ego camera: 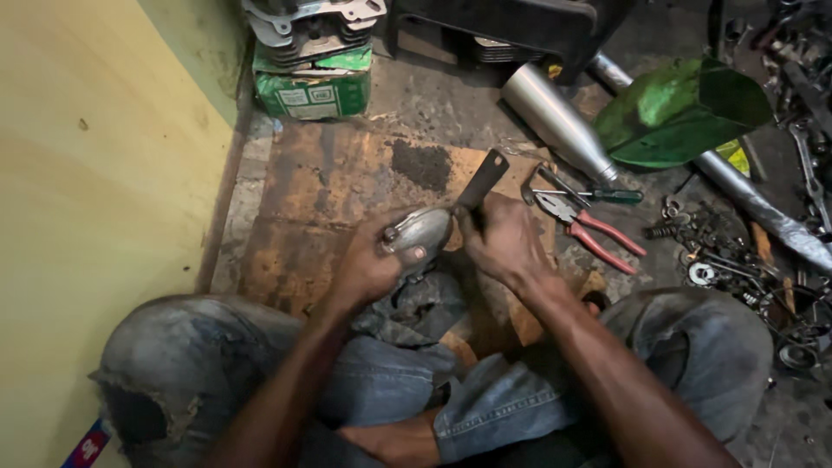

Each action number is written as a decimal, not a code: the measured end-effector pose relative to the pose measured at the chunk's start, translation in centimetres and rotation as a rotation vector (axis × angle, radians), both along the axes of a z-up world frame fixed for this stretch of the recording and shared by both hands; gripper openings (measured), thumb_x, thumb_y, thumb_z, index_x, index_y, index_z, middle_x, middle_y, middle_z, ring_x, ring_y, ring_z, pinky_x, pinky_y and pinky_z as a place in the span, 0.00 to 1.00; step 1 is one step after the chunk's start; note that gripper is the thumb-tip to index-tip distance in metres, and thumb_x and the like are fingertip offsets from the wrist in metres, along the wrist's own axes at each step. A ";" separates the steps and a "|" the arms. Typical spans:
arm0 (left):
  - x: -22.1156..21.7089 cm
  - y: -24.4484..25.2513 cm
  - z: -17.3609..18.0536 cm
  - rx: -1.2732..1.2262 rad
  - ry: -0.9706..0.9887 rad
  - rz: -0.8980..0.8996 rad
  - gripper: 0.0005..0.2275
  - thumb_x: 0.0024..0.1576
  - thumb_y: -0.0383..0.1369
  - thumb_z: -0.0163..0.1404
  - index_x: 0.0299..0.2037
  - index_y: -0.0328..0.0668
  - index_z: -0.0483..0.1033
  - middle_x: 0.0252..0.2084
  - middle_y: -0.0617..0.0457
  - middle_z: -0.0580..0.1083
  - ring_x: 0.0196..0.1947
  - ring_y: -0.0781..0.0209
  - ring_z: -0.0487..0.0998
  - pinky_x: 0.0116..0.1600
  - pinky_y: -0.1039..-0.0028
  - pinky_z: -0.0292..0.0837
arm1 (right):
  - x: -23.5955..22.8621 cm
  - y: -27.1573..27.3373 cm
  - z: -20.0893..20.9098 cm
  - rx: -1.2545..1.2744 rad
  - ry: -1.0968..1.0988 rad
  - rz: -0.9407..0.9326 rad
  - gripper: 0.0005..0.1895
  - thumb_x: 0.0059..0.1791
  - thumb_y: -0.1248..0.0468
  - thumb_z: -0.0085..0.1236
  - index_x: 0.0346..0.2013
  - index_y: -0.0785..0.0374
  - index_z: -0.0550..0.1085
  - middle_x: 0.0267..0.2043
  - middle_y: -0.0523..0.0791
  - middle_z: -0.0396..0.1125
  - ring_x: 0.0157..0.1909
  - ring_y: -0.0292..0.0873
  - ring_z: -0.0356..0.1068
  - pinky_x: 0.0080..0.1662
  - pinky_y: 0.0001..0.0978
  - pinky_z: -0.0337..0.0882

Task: The person sits on the floor and uses a metal file to smooth the edges of a circular metal part. They rotate the part frequently to file different sections of the rim and interior surfaces.

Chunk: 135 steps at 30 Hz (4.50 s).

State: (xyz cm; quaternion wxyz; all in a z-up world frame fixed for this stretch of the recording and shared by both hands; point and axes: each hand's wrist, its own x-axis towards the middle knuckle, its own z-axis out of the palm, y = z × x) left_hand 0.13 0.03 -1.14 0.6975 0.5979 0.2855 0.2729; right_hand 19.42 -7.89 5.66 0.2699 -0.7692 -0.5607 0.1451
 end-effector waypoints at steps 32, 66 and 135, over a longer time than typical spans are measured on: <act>0.6 -1.2 2.0 0.094 0.116 0.018 0.24 0.48 0.23 0.60 0.59 0.38 0.74 0.52 0.46 0.79 0.51 0.55 0.80 0.58 0.69 0.76 | 2.1 1.2 -3.6 -0.066 0.629 -0.102 0.09 0.50 0.64 0.61 0.35 0.70 0.80 0.27 0.50 0.72 0.26 0.46 0.69 0.33 0.43 0.69; -1.3 3.8 1.4 -1.010 -0.394 0.458 0.19 0.61 0.40 0.40 0.55 0.35 0.72 0.53 0.40 0.76 0.51 0.44 0.79 0.51 0.53 0.77 | 3.1 2.9 -2.5 0.132 0.243 -0.238 0.18 0.45 0.58 0.73 0.37 0.68 0.78 0.37 0.56 0.74 0.36 0.52 0.73 0.38 0.42 0.72; 0.2 1.6 1.6 -0.859 -0.585 0.611 0.28 0.51 0.58 0.54 0.49 0.44 0.72 0.41 0.48 0.75 0.40 0.47 0.75 0.38 0.55 0.62 | -6.4 2.5 -1.2 0.343 0.852 -0.407 0.11 0.48 0.72 0.60 0.41 0.66 0.67 0.30 0.53 0.71 0.26 0.46 0.72 0.28 0.36 0.74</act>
